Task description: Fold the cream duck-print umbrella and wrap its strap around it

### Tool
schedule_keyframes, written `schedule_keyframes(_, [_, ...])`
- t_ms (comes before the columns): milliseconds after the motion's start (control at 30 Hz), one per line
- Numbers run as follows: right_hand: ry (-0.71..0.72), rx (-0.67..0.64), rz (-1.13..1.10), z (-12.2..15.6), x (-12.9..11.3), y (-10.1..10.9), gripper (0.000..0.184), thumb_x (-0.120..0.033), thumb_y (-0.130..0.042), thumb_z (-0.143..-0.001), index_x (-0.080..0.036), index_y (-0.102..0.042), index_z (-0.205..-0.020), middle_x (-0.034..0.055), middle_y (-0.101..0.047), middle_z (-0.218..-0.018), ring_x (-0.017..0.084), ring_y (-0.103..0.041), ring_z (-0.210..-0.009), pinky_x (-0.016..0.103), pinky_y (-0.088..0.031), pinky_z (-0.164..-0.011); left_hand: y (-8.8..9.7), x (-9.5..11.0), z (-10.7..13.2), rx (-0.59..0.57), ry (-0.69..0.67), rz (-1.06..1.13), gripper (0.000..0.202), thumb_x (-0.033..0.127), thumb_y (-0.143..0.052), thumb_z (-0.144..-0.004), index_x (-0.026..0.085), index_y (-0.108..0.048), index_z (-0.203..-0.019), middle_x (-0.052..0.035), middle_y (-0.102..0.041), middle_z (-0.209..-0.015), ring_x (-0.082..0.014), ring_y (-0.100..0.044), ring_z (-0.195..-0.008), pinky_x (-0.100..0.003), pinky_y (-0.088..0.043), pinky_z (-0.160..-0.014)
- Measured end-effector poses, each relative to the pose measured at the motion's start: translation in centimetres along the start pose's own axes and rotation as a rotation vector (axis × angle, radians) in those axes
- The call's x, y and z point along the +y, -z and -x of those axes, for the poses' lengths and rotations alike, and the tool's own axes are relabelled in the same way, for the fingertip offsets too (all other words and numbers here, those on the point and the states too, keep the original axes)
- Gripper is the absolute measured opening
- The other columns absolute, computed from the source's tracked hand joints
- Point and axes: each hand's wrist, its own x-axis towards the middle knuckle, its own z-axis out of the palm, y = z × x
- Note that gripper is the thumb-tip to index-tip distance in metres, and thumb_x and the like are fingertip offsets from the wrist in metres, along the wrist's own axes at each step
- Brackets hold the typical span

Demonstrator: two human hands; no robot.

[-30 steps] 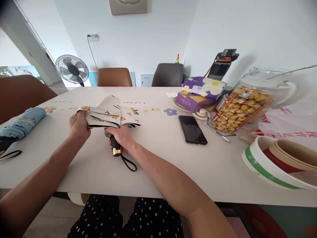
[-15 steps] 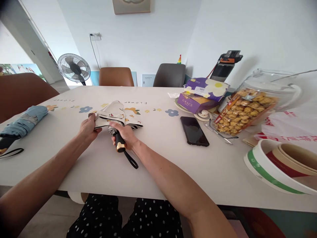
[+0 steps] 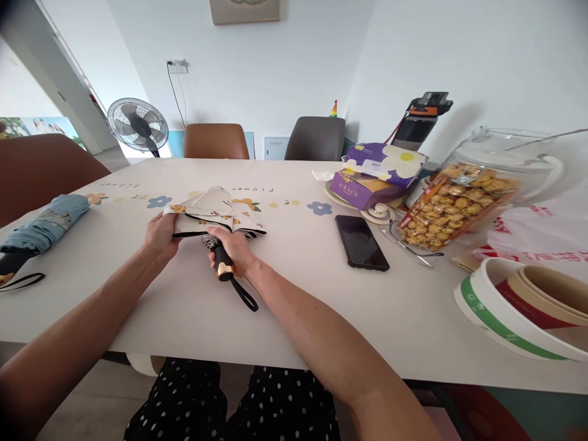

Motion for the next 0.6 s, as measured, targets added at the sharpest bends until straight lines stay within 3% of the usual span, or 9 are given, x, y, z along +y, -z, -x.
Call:
schedule_keyframes(267, [0.014,-0.004,-0.028,-0.2,0.1,0.0,0.028,-0.032,-0.058,-0.080,-0.019,-0.037,-0.069,-0.0044,-0.041,-0.050,0.009,-0.045,-0.036,0.019,-0.038,-0.031,0.0,-0.5,-0.5,0.072,0.147,-0.008,0.003,0.016,-0.057,-0.066,0.018,-0.056,-0.067,0.0015,-0.055,-0.063,-0.0102,-0.051,-0.052,-0.021,-0.043,-0.043])
schedule_keyframes(433, [0.023,-0.013,-0.058,-0.7,0.4,0.2,0.027,-0.033,-0.059,-0.079,-0.018,-0.040,-0.070,-0.0047,-0.041,-0.049,0.009,-0.045,-0.036,0.020,-0.039,-0.031,-0.1,-0.8,-0.8,0.134,0.195,0.040,0.011,0.028,-0.057,-0.077,0.019,-0.053,-0.073,0.0009,-0.057,-0.066,-0.0106,-0.055,-0.054,-0.020,-0.043,-0.045])
schedule_keyframes(600, [0.038,-0.051,-0.101,-1.1,0.7,0.4,0.028,-0.035,-0.061,-0.078,-0.017,-0.042,-0.069,-0.0028,-0.044,-0.052,0.009,-0.044,-0.038,0.020,-0.039,-0.033,0.1,-1.0,-1.2,0.119,0.185,0.084,0.018,0.036,-0.059,-0.078,0.020,-0.051,-0.075,0.0024,-0.054,-0.062,-0.0099,-0.054,-0.052,-0.019,-0.041,-0.045])
